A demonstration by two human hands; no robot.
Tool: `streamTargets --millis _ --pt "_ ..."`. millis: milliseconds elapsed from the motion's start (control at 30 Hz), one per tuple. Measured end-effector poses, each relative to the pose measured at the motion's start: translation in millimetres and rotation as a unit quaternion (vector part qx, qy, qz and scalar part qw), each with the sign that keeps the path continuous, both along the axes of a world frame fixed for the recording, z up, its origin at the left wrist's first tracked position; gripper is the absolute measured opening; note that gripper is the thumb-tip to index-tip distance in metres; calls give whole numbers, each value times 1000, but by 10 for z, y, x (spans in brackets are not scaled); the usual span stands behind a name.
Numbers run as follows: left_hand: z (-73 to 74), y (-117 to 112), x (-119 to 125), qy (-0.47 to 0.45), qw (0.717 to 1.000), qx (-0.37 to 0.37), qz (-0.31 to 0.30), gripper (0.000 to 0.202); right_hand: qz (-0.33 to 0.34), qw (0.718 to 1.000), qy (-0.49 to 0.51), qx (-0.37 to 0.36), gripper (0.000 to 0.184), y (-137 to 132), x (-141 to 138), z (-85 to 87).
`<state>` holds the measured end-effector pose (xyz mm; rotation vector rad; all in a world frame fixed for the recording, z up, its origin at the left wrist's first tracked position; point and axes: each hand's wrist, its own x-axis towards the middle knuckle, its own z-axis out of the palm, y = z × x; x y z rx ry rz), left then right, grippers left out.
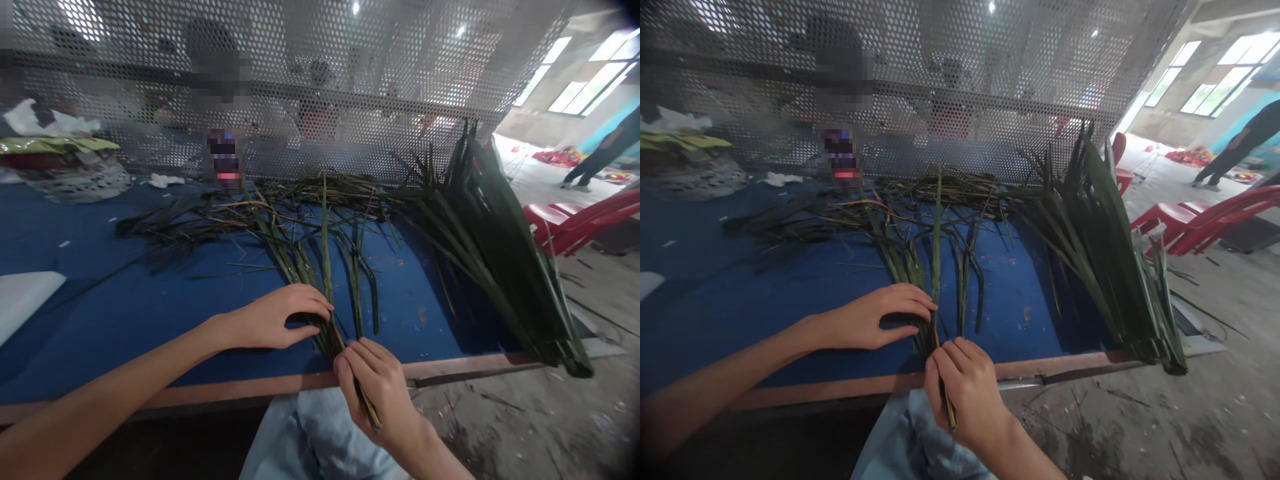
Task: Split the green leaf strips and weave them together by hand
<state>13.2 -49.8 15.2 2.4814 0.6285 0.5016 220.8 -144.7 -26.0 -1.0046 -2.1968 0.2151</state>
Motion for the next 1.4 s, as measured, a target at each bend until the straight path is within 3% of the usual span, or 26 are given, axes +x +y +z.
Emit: streamTargets --millis 267,700,1100,1400 --pt "6 3 3 2 1000 -3 -3 24 13 1000 18 11 24 27 18 -15" --pt "22 -11 2 12 1000 0 2 24 -26 999 -22 3 26 -1 -79 210" --pt "9 -12 -6 -12 1000 -1 0 24 -32 998 -39 22 24 -75 -99 188" --pt "10 -3 -23 -13 1000 -5 -1 23 -67 991 -40 111 23 -129 66 43"
